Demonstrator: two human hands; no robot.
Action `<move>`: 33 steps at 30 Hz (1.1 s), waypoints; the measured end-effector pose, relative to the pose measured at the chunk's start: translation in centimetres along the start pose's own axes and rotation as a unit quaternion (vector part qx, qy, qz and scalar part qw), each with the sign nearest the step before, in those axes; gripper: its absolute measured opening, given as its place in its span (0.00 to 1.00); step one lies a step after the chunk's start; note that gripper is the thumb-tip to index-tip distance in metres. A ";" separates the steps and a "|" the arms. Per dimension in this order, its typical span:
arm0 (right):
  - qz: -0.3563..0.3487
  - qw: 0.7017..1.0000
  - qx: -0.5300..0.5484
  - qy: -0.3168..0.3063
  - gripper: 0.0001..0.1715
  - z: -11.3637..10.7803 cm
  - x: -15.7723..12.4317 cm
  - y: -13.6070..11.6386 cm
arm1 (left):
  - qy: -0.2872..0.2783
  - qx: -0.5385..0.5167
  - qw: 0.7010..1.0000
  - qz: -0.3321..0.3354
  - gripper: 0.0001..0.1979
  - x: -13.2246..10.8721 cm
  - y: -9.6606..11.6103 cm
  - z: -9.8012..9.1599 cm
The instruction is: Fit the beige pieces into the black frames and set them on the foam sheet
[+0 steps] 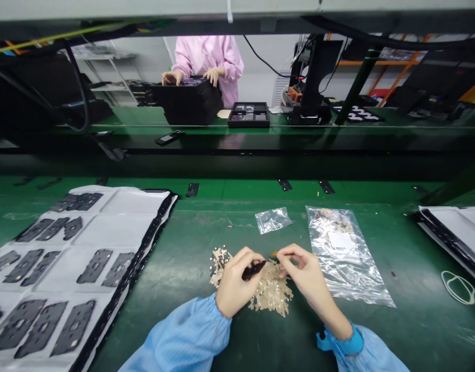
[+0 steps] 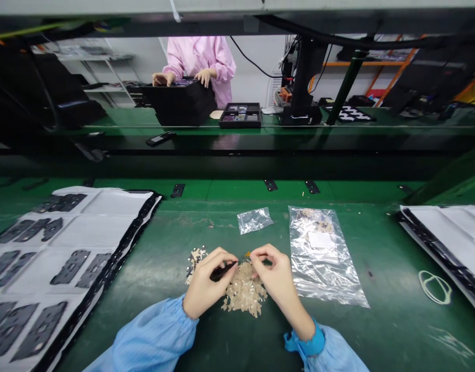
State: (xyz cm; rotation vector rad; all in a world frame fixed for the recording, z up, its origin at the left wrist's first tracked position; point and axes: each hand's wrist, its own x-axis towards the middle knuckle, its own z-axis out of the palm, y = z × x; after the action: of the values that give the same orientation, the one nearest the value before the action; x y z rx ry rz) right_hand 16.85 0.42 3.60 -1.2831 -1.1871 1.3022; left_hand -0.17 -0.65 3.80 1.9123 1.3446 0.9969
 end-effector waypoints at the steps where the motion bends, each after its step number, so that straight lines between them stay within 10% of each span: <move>1: -0.006 1.000 -0.007 -0.002 0.13 0.2 -0.1 0.1 | 0.019 -0.020 1.000 0.008 0.06 -0.1 0.1 0.1; 12: -0.004 0.999 -0.002 -0.035 0.12 1.2 -0.8 0.9 | 0.041 -0.080 0.996 0.022 0.12 -1.0 -0.3 1.1; 17: 0.024 0.997 0.058 -0.049 0.14 1.3 -0.6 0.2 | 0.064 -0.168 0.979 -0.096 0.08 -0.1 -0.3 0.8; 22: 0.097 0.987 0.128 -0.033 0.14 1.1 -0.5 -0.6 | 0.026 -0.354 0.895 -0.271 0.14 0.2 -0.3 0.9; 33: 0.114 0.980 0.156 -0.048 0.15 1.1 -0.6 -0.4 | -0.003 -0.397 0.875 -0.276 0.13 -0.1 0.1 1.1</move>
State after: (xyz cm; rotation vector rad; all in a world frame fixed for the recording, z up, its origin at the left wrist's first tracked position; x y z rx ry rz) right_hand 15.80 -0.14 4.09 -1.1583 -0.8722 1.6618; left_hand 0.75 -0.79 3.25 0.8474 1.1161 1.0107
